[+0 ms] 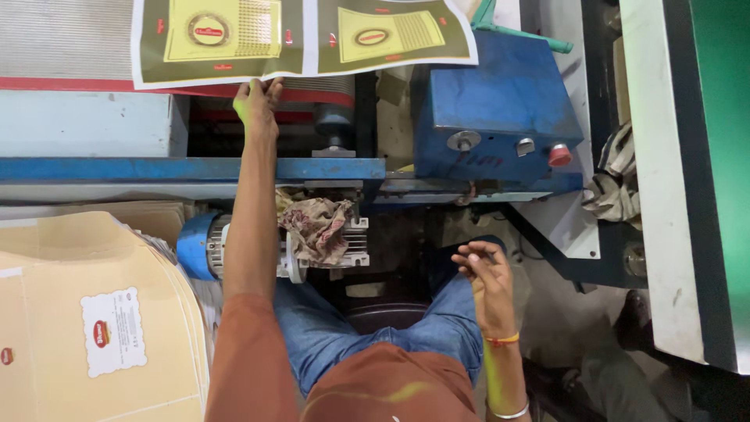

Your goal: The person feeds printed sheets into a laminating machine, retrieves them from the output side, and stacks them. The person repeats this process for multiple sheets, occasionally adjusting the machine controls.

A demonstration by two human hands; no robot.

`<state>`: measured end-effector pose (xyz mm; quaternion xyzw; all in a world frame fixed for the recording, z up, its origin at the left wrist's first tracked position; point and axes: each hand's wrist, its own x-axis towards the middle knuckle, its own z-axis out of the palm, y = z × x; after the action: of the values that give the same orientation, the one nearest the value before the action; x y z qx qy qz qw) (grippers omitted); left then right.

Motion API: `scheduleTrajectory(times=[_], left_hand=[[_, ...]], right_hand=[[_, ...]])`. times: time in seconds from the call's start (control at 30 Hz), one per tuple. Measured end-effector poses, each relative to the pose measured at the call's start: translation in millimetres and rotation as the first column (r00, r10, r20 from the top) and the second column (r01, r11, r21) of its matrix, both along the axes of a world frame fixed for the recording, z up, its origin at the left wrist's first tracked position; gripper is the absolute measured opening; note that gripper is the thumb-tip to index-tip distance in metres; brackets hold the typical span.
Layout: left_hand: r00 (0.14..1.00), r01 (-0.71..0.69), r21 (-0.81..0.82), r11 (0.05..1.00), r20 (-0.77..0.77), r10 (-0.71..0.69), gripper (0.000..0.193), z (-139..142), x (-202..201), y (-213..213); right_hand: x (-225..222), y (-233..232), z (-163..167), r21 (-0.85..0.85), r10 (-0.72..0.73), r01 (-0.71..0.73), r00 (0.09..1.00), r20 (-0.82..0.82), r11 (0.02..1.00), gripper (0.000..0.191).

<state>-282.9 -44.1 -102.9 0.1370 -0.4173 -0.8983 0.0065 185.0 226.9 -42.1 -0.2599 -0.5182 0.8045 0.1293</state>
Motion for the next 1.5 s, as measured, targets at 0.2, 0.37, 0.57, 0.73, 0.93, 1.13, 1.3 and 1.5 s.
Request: scheduleTrajectory(times=[0.2, 0.37, 0.57, 0.73, 0.93, 1.13, 1.3, 1.5], left_hand=[[0.928, -0.367, -0.041, 0.929, -0.083, 0.363, 0.032, 4.3, -1.1, -10.7], [0.666, -0.737, -0.425, 0.526, -0.590, 0.457, 0.042, 18.3, 15.0, -1.0], [0.833, -0.257, -0.963, -0.080, -0.179, -0.524, 0.048, 20.8, 41.3, 38.0], [0.965, -0.222, -0.878, -0.423, -0.136, -0.225, 0.040, 16.2, 35.8, 29.1], [0.880, -0.475, -0.855, -0.208, -0.453, -0.144, 0.031, 28.0, 49.1, 21.8], [0.879, -0.385, -0.923, 0.019, -0.373, -0.296, 0.023, 38.7, 81.0, 9.4], [0.901, -0.336, -0.930, 0.146, -0.363, -0.238, 0.020, 27.0, 92.3, -8.9], [0.900, -0.354, -0.920, 0.167, -0.384, -0.205, 0.019, 22.4, 89.2, -8.0]], right_hand=[[-1.5, -9.4, 1.2, 0.010, 0.046, -0.046, 0.999, -0.001, 0.999, 0.023], [4.7, -20.0, 0.9, 0.004, 0.051, -0.052, 0.998, 0.048, 0.999, 0.022], [14.4, -28.7, 3.9, 0.027, 0.054, -0.056, 0.996, 0.064, 0.998, 0.022], [30.4, -24.0, 11.4, 0.037, 0.005, -0.006, 1.000, 0.029, 0.999, 0.024], [53.8, -17.3, 14.3, 0.088, -0.065, 0.060, 0.997, 0.047, 0.994, 0.022], [110.1, 43.1, -5.5, 0.153, -0.633, 0.692, 0.712, -0.304, 0.705, 0.053], [166.2, 103.4, -10.1, 0.381, -0.856, 0.893, 0.379, -0.352, 0.238, 0.082], [135.8, 113.4, 0.8, 0.488, -0.674, 0.831, 0.523, -0.521, 0.268, 0.086]])
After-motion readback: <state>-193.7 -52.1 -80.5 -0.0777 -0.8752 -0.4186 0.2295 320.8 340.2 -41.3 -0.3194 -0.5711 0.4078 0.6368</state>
